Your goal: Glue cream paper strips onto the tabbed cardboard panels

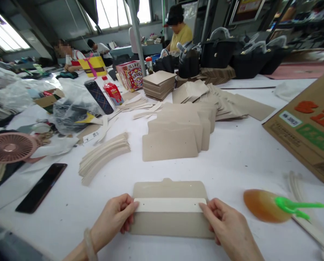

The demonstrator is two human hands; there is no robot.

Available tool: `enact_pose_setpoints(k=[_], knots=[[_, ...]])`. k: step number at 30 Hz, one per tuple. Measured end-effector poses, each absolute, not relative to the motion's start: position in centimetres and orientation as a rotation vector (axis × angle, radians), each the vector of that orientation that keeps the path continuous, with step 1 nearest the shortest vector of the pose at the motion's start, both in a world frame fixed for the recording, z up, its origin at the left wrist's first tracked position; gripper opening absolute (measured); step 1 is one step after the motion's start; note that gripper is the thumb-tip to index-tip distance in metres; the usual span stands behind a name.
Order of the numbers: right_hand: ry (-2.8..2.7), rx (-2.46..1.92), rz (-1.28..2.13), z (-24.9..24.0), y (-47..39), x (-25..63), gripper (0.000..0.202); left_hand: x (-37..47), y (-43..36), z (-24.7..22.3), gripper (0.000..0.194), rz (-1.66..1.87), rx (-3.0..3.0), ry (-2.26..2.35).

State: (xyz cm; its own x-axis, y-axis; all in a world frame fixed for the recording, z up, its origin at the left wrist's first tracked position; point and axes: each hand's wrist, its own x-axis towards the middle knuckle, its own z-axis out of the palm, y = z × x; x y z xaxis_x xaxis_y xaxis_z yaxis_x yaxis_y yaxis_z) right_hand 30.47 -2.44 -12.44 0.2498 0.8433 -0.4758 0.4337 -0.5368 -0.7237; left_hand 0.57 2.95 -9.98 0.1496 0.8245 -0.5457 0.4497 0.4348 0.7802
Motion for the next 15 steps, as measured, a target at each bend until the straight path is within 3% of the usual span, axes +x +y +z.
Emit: enact_pose_setpoints(k=[15], knots=[[-1.167, -2.086, 1.187, -12.56, -2.42, 30.37, 0.041, 0.81, 2.86, -9.96, 0.031, 0.378, 1.228, 1.526]])
